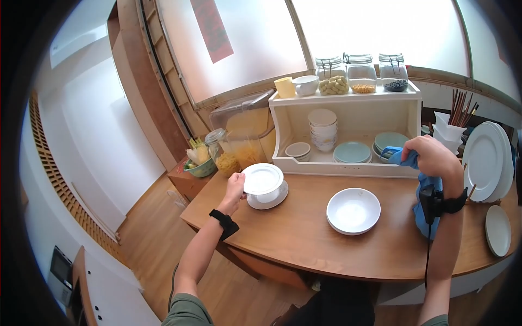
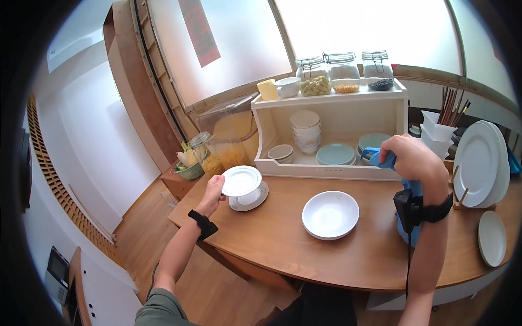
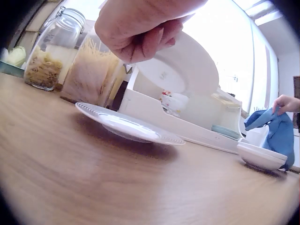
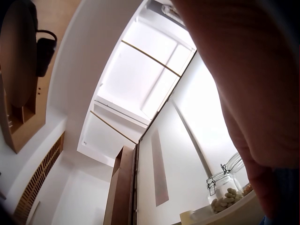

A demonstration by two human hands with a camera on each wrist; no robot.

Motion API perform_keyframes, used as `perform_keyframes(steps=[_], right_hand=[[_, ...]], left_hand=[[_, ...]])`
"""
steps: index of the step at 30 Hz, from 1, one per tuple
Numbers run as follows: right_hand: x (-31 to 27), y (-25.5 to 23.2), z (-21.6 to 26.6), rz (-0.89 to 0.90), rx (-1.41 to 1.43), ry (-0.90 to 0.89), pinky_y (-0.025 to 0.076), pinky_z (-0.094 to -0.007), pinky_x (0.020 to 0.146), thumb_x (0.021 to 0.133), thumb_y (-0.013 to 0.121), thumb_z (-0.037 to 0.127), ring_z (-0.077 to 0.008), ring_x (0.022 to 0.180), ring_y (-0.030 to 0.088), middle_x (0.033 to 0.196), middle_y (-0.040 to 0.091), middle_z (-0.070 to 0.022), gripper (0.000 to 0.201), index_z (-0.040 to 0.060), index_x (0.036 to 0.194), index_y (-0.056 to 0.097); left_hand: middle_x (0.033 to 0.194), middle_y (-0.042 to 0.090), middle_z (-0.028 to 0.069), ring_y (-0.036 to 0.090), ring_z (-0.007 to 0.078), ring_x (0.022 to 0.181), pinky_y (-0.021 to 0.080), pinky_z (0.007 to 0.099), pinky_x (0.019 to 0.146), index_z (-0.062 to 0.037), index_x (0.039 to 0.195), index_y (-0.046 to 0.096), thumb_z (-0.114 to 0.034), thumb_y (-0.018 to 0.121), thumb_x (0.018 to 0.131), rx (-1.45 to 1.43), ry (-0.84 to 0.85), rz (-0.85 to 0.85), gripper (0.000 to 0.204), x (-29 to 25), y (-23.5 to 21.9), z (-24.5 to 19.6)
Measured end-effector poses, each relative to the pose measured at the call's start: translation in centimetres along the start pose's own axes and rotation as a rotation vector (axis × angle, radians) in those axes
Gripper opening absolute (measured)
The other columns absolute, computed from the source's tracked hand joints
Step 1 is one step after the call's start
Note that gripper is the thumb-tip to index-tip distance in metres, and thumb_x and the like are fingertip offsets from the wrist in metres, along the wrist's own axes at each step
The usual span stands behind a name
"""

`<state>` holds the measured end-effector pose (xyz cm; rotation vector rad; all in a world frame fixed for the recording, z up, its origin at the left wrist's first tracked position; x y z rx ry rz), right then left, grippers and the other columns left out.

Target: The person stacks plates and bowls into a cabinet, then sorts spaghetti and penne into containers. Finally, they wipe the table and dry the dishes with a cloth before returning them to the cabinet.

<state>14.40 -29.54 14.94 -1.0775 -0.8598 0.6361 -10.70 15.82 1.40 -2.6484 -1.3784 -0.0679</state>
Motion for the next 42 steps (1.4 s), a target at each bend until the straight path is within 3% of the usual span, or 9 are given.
perform_keyframes(steps=[3,12,33,37,42], right_hand=[[0.0,0.1,-0.2,-0.001,0.056,0.005,0.048,-0.0387,0.079,0.059,0.049,-0.015,-0.0365,0.093,0.059,0.092,0.065,-0.0187,0.041,0.0032,0.09,0.069],[-0.2,-0.3,0.5,0.001,0.015,0.032,0.05,-0.0383,0.083,0.065,0.053,-0.018,-0.0341,0.095,0.063,0.094,0.068,-0.0189,0.036,0.0011,0.091,0.07],[0.0,-0.1,0.4,0.036,0.021,0.016,0.05,-0.0385,0.084,0.061,0.051,-0.018,-0.0363,0.099,0.061,0.098,0.067,-0.0196,0.042,0.0019,0.093,0.069],[0.1,0.0,0.4,0.031,0.023,0.006,0.05,-0.039,0.083,0.061,0.052,-0.017,-0.0369,0.097,0.062,0.095,0.067,-0.0201,0.042,0.0025,0.094,0.069],[0.2,0.4,0.1,0.007,0.014,-0.04,0.05,-0.0394,0.082,0.062,0.052,-0.016,-0.0371,0.096,0.062,0.094,0.067,-0.0201,0.041,0.0035,0.094,0.069]], left_hand=[[0.066,0.047,-0.0008,0.037,0.0066,0.044,0.027,0.0214,0.037,-0.009,0.094,0.048,-0.029,0.042,0.103,0.029,-0.033,-0.019,0.023,-0.1,-0.7,1.0],[0.062,0.047,0.0006,0.038,0.007,0.04,0.029,0.0235,0.034,-0.0067,0.094,0.047,-0.03,0.041,0.103,0.12,-0.091,-0.019,0.025,0.8,-0.9,3.1],[0.066,0.05,-0.0009,0.041,0.007,0.044,0.033,0.0236,0.037,-0.0073,0.101,0.049,-0.034,0.041,0.102,0.331,-0.211,0.089,0.028,1.7,-0.6,3.7],[0.064,0.048,-0.002,0.04,0.0061,0.043,0.033,0.0219,0.037,-0.009,0.096,0.048,-0.034,0.042,0.103,0.34,-0.216,0.103,0.027,2.2,-0.9,4.4],[0.069,0.054,-0.001,0.049,0.0069,0.047,0.045,0.0228,0.044,-0.0062,0.099,0.052,-0.034,0.047,0.101,0.484,-0.3,0.209,0.029,1.7,-1.1,3.5]])
Point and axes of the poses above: each hand's wrist, its own x-axis towards the middle knuckle, its own y-axis out of the palm, z = x × y, the point moved 2 cm from there along x, towards the middle knuckle
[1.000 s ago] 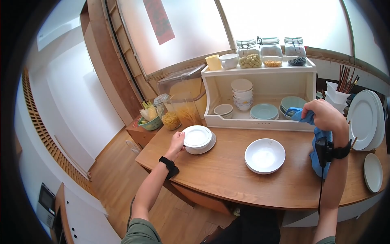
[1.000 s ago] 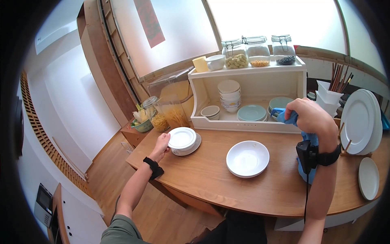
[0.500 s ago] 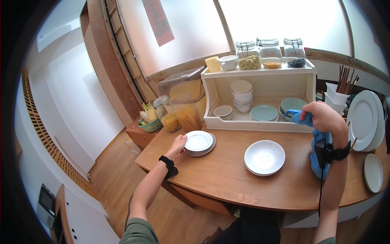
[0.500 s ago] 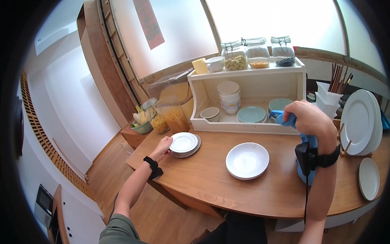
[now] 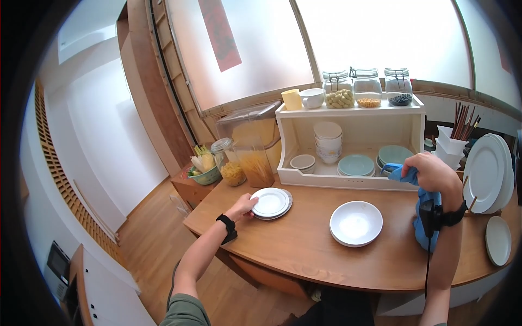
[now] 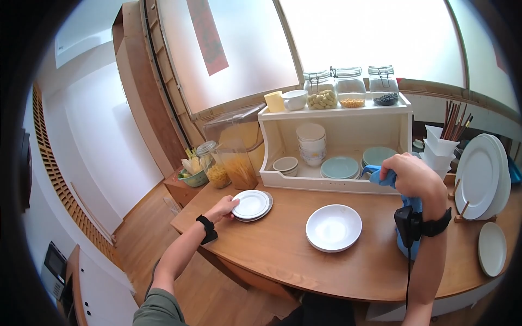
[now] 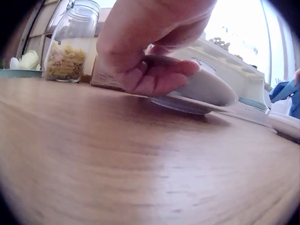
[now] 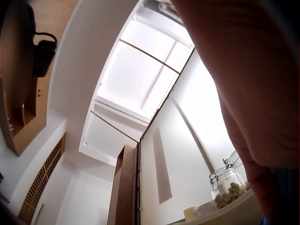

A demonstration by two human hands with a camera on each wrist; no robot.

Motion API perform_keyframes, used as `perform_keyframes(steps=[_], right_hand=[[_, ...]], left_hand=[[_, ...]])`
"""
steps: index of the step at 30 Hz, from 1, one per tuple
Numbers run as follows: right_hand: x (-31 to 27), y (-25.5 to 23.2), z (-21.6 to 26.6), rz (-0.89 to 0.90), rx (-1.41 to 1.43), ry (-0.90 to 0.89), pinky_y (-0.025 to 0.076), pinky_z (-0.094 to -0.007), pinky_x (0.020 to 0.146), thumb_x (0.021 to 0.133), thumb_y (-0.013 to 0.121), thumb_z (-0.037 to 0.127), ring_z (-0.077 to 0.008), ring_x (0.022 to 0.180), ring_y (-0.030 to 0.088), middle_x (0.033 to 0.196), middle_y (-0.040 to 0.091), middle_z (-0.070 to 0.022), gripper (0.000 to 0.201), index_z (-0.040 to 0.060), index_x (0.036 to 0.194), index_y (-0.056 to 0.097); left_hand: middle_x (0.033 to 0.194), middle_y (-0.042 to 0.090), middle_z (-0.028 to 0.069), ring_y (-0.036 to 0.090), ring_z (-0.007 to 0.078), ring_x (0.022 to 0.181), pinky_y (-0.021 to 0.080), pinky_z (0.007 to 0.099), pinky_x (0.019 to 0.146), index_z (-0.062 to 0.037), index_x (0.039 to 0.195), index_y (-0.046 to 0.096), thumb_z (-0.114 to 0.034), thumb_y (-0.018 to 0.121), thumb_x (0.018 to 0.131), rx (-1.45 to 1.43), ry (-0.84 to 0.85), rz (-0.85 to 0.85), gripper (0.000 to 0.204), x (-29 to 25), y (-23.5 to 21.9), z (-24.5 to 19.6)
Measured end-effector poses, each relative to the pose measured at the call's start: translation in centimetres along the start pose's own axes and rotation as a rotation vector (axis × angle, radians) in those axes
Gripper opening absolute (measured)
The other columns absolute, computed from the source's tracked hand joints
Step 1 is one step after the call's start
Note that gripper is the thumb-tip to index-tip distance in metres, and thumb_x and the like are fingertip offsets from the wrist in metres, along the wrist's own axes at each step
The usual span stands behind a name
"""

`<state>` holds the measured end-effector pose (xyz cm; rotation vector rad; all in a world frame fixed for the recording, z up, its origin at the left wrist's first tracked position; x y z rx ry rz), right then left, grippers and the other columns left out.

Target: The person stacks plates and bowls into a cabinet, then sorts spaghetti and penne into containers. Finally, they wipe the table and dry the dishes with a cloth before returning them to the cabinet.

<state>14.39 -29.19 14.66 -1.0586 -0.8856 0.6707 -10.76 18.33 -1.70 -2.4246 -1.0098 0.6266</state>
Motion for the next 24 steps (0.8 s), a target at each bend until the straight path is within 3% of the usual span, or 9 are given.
perform_keyframes(steps=[2,6,8,12,21,23,24], right_hand=[[0.0,0.1,0.0,0.009,0.0,0.003,0.051,-0.0398,0.081,0.061,0.053,-0.016,-0.0372,0.095,0.062,0.093,0.067,-0.0198,0.041,0.0036,0.094,0.07],[0.2,0.4,-0.1,0.042,0.014,0.012,0.048,-0.0398,0.085,0.061,0.053,-0.011,-0.0373,0.096,0.059,0.091,0.067,-0.0169,0.04,0.007,0.092,0.07],[0.3,0.7,-0.4,0.025,0.001,-0.008,0.048,-0.0396,0.084,0.06,0.054,-0.011,-0.0371,0.094,0.06,0.09,0.067,-0.0168,0.04,0.0074,0.092,0.07],[0.2,0.5,-0.2,0.014,-0.007,-0.025,0.05,-0.0399,0.081,0.06,0.053,-0.011,-0.0371,0.093,0.062,0.091,0.068,-0.0176,0.041,0.0075,0.092,0.071],[0.3,0.8,-0.1,0.043,-0.011,-0.005,0.051,-0.0394,0.082,0.061,0.054,-0.009,-0.0359,0.095,0.062,0.092,0.068,-0.0176,0.041,0.0083,0.094,0.071],[0.4,1.1,-0.3,0.053,-0.007,0.0,0.051,-0.0394,0.082,0.062,0.054,-0.009,-0.0358,0.095,0.062,0.092,0.068,-0.0176,0.041,0.0083,0.095,0.071],[0.3,1.2,-0.3,0.05,-0.014,-0.007,0.051,-0.0393,0.082,0.063,0.054,-0.009,-0.0354,0.095,0.063,0.093,0.068,-0.0173,0.041,0.0088,0.095,0.071]], left_hand=[[0.072,0.058,0.0005,0.054,0.008,0.05,0.049,0.0243,0.047,-0.004,0.102,0.054,-0.034,0.05,0.099,0.067,0.023,0.029,0.03,-0.1,-0.3,0.0],[0.066,0.061,0.0067,0.059,0.0133,0.048,0.05,0.0287,0.04,0.0057,0.09,0.057,-0.028,0.054,0.096,0.158,0.105,0.012,0.035,0.0,-0.5,-0.5],[0.063,0.062,0.0094,0.062,0.0165,0.05,0.05,0.0302,0.04,0.0088,0.091,0.059,-0.028,0.055,0.095,0.376,0.112,0.016,0.038,0.2,-0.7,-1.2],[0.067,0.065,0.0163,0.065,0.0243,0.053,0.054,0.0357,0.047,0.0124,0.091,0.06,-0.033,0.056,0.091,0.586,0.106,-0.015,0.045,0.7,-0.7,-2.0],[0.08,0.069,0.0182,0.067,0.0274,0.059,0.055,0.0383,0.056,0.0075,0.106,0.061,-0.036,0.052,0.092,0.683,0.11,-0.114,0.046,0.5,-0.1,-2.5],[0.098,0.07,0.0206,0.07,0.0317,0.079,0.055,0.0424,0.073,0.0042,0.115,0.06,-0.039,0.051,0.092,0.778,0.031,-0.152,0.049,-0.2,0.2,-3.1],[0.098,0.07,0.0206,0.07,0.0317,0.079,0.055,0.0424,0.073,0.0042,0.115,0.06,-0.039,0.051,0.092,0.779,0.039,-0.157,0.049,0.2,0.3,-2.8]])
Point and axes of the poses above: each hand's wrist, its own x-axis towards the middle knuckle, its own y-axis out of the palm, z = x × y, the point moved 2 cm from there along x, towards the middle knuckle
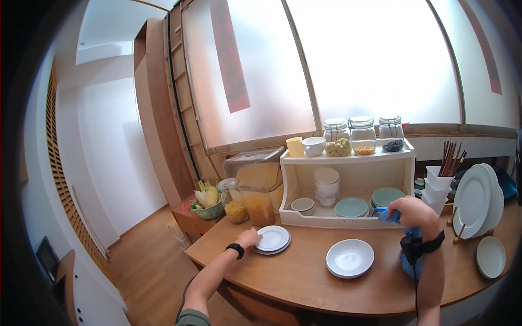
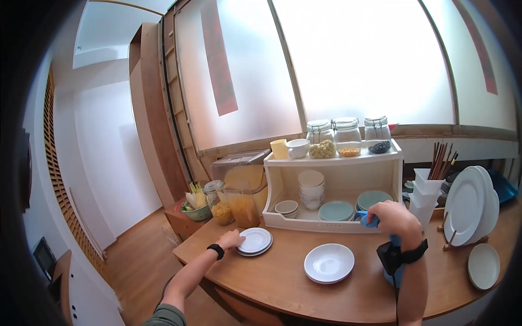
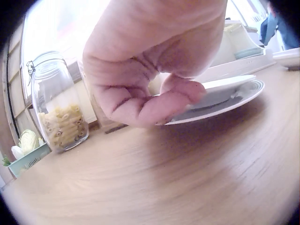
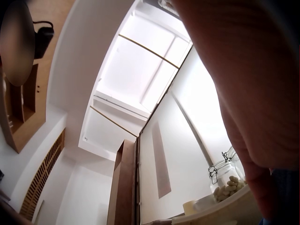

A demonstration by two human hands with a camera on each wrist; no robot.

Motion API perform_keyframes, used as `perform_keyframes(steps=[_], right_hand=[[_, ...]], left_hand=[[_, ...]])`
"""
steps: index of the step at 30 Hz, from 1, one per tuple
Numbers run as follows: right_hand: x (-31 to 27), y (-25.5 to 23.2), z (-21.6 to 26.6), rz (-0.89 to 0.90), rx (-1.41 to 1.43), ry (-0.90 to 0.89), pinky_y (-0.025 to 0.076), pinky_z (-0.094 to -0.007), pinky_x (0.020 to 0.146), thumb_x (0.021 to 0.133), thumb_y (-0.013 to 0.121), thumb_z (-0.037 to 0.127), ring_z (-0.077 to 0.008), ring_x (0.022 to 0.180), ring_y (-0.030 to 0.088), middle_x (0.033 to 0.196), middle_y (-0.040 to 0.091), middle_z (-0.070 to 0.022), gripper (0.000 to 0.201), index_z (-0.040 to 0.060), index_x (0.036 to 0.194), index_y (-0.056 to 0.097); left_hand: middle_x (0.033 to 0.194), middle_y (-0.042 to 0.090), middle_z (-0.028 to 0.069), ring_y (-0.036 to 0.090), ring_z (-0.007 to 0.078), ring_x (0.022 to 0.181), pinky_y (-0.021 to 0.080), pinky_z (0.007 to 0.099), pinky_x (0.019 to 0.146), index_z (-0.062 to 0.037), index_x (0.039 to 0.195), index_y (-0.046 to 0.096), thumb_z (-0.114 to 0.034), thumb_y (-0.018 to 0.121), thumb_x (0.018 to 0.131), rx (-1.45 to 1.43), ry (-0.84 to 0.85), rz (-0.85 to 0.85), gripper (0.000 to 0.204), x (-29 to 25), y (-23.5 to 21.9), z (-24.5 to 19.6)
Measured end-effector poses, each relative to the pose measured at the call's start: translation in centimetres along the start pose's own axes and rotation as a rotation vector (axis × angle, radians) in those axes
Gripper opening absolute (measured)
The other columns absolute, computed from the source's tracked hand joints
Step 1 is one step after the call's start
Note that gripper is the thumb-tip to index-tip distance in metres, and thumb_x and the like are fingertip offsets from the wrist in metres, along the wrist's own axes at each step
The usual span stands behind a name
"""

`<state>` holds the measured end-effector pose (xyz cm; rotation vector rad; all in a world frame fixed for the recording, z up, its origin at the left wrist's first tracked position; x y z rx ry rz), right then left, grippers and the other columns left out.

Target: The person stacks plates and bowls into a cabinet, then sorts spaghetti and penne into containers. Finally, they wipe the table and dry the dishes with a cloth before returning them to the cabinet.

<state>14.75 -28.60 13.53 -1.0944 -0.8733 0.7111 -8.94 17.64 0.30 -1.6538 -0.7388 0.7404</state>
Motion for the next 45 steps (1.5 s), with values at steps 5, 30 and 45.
perform_keyframes(steps=[5,30,45], right_hand=[[-0.1,0.0,0.4,-0.036,-0.035,-0.027,0.051,-0.0393,0.082,0.067,0.059,-0.004,-0.0332,0.094,0.064,0.093,0.069,-0.0135,0.031,0.0102,0.092,0.07],[0.6,1.2,0.2,0.014,-0.026,-0.022,0.052,-0.0387,0.083,0.068,0.06,-0.002,-0.0326,0.095,0.065,0.094,0.07,-0.0123,0.033,0.0145,0.094,0.071],[0.6,1.1,0.9,0.02,-0.023,-0.059,0.051,-0.041,0.082,0.066,0.058,-0.005,-0.0346,0.094,0.064,0.092,0.069,-0.0147,0.033,0.0104,0.092,0.07]], left_hand=[[0.122,0.061,0.0235,0.059,0.0374,0.115,0.046,0.0463,0.097,-0.0006,0.127,0.054,-0.044,0.053,0.092,0.031,-0.014,-0.064,0.056,1.6,1.1,0.8],[0.11,0.069,0.0161,0.066,0.032,0.102,0.05,0.044,0.089,-0.0039,0.108,0.069,-0.039,0.057,0.091,0.065,-0.013,-0.183,0.041,2.3,2.7,2.0],[0.119,0.059,0.0279,0.059,0.0413,0.111,0.047,0.0492,0.091,0.0013,0.12,0.054,-0.056,0.052,0.091,0.031,0.06,-0.292,0.064,0.7,2.4,1.5]])
Point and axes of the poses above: each hand's wrist, its own x-axis towards the middle knuckle, its own y-axis out of the palm, z = x × y, the point moved 2 cm from there along x, towards the middle knuckle
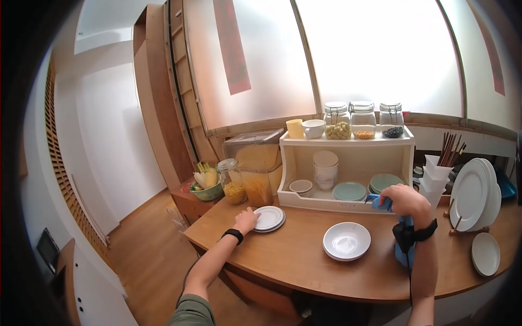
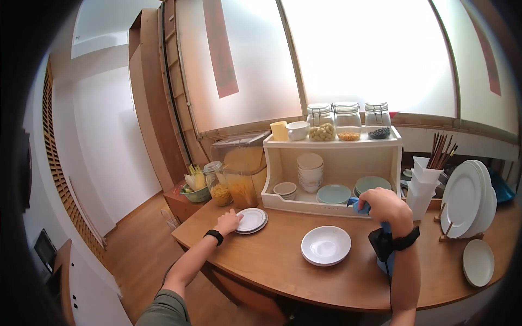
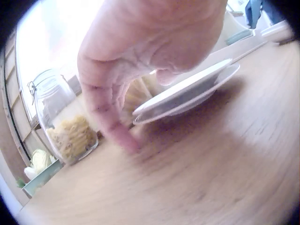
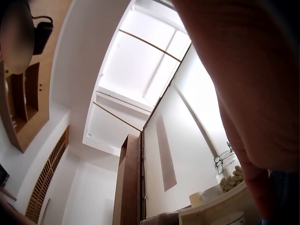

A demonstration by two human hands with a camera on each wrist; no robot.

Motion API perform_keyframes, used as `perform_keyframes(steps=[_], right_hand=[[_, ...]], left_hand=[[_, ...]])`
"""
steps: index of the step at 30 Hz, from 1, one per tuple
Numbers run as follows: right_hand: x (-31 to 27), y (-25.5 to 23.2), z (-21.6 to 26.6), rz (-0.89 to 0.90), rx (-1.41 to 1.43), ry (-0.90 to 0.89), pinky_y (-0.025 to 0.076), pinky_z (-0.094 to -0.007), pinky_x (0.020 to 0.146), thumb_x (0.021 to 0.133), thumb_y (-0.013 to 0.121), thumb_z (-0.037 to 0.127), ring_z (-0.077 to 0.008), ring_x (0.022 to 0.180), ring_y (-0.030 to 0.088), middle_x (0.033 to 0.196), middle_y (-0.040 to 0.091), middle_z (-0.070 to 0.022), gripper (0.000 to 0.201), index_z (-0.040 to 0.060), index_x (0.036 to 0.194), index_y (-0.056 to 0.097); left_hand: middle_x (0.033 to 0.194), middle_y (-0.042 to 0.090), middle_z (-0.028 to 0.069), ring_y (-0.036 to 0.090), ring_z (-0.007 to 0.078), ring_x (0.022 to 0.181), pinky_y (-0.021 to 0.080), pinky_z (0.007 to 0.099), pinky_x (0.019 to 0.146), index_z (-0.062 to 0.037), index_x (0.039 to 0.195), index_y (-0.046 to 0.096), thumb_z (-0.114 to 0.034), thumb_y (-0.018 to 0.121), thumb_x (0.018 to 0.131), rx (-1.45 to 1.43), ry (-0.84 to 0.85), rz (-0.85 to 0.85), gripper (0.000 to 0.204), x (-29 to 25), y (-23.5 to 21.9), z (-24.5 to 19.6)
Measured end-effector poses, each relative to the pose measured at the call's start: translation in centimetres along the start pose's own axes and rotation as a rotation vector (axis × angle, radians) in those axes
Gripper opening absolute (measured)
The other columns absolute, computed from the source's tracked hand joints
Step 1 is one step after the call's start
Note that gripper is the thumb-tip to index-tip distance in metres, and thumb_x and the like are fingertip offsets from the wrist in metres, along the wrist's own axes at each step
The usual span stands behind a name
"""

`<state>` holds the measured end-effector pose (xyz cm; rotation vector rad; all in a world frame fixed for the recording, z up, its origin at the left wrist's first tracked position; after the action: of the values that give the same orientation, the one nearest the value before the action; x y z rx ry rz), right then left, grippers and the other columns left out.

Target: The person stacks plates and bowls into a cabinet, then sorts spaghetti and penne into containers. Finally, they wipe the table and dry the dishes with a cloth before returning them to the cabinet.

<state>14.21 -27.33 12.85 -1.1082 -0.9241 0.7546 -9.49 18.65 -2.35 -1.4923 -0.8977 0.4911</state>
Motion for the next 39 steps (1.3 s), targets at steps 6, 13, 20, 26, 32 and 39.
perform_keyframes(steps=[6,13,20,26,32,39], right_hand=[[0.2,-0.1,0.2,-0.023,0.009,-0.013,0.05,-0.0408,0.083,0.064,0.056,-0.008,-0.035,0.096,0.063,0.094,0.069,-0.0154,0.034,0.0078,0.091,0.069],[0.2,-0.1,0.7,0.004,-0.004,-0.001,0.05,-0.0409,0.083,0.064,0.055,-0.01,-0.0358,0.097,0.062,0.096,0.068,-0.016,0.036,0.0072,0.093,0.069],[0.4,0.1,0.8,0.026,-0.003,0.016,0.05,-0.0415,0.083,0.062,0.055,-0.011,-0.0365,0.097,0.062,0.096,0.068,-0.0167,0.038,0.0059,0.093,0.069],[0.5,0.1,0.6,0.031,0.014,0.016,0.05,-0.0417,0.082,0.061,0.055,-0.013,-0.0369,0.097,0.062,0.096,0.068,-0.0171,0.039,0.005,0.093,0.068],[0.6,0.2,0.5,0.03,0.019,0.004,0.05,-0.0415,0.082,0.061,0.054,-0.014,-0.0372,0.097,0.061,0.097,0.067,-0.0175,0.039,0.0039,0.093,0.068],[1.0,0.4,0.2,0.057,0.038,0.035,0.049,-0.041,0.082,0.062,0.052,-0.013,-0.0375,0.098,0.061,0.097,0.067,-0.0185,0.041,0.0045,0.096,0.068]], left_hand=[[0.148,0.021,0.0359,0.024,0.0477,0.139,0.026,0.049,0.113,0.0004,0.148,0.026,-0.08,0.062,0.066,-0.05,0.232,0.332,0.12,-1.1,0.3,-1.5],[0.151,0.014,0.0358,0.017,0.0492,0.141,0.023,0.0467,0.115,-0.0027,0.15,0.023,-0.081,0.068,0.055,0.071,0.254,0.506,0.131,0.5,-1.1,-2.0],[0.153,0.006,0.0343,0.009,0.0479,0.143,0.017,0.0522,0.116,-0.0054,0.151,0.02,-0.084,0.066,0.054,0.07,0.288,0.505,0.134,1.8,-1.1,-2.9],[0.155,0.008,0.0307,0.012,0.0434,0.144,0.02,0.0483,0.116,-0.0084,0.152,0.019,-0.077,0.071,0.056,0.116,0.28,0.558,0.128,1.3,-2.5,-4.0],[0.154,0.009,0.0316,0.01,0.0418,0.145,0.018,0.0443,0.117,-0.0056,0.152,0.014,-0.073,0.076,0.055,0.132,0.352,0.581,0.133,0.9,-2.6,-3.1],[0.15,0.022,0.0334,0.021,0.042,0.142,0.023,0.0434,0.115,0.0022,0.148,0.019,-0.064,0.07,0.074,0.034,0.556,0.35,0.112,-2.4,-5.1,-8.2]])
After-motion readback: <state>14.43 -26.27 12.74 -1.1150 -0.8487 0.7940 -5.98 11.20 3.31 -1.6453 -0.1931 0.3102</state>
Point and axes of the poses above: each hand's wrist, its own x-axis towards the middle knuckle, its own y-axis out of the palm, z = x × y, the point moved 2 cm from there along x, towards the middle knuckle
